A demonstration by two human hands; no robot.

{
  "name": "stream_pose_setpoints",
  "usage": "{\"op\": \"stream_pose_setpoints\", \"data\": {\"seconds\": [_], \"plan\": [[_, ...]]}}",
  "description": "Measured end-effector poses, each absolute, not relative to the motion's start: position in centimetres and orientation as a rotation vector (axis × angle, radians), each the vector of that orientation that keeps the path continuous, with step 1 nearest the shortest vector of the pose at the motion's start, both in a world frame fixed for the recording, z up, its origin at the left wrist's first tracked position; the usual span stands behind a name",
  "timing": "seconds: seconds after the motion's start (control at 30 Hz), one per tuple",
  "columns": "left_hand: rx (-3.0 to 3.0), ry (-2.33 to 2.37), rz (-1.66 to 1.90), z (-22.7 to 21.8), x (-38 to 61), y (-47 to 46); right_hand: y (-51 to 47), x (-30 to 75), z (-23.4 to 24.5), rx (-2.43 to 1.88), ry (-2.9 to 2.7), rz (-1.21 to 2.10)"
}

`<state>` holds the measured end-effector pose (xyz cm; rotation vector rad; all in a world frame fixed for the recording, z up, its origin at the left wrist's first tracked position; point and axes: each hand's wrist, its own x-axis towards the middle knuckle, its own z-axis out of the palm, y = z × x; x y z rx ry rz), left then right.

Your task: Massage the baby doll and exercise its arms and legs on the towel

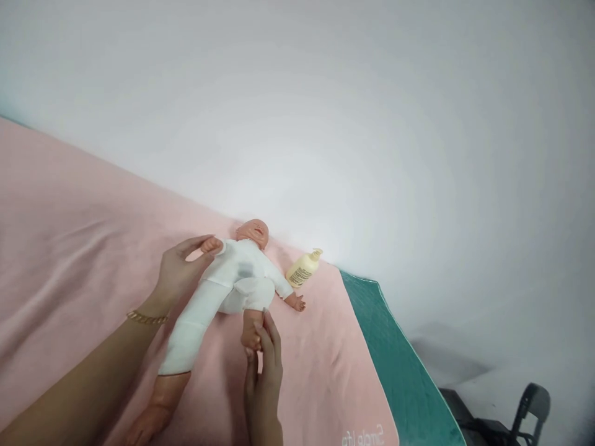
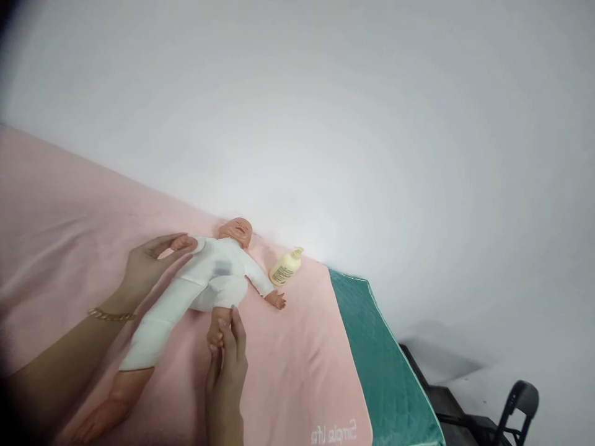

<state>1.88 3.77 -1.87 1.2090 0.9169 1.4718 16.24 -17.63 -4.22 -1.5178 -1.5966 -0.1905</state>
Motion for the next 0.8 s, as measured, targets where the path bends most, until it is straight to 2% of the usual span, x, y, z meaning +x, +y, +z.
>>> {"op": "stream_pose_setpoints", "data": {"seconds": [0.13, 0.37, 0.63, 0.8], "plan": [[1.631, 0.742, 1.26, -2.7, 2.7, 3.7, -14.9, 16.9, -2.0, -1.516, -1.618, -0.122], [2.16, 0.6, 1.213, -5.0, 3.8, 5.6, -12.9, 16.6, -0.9, -1.567, -1.514, -0.061], [1.972, 0.657, 1.235, -4.4, 3.3, 5.0, -14.2, 16.3, -0.8, -1.559, -1.539, -0.111], [1.638, 0.792, 1.232, -2.8, 2.4, 4.3, -18.2, 15.6, -2.8, -1.578, -1.497, -0.113]]}}
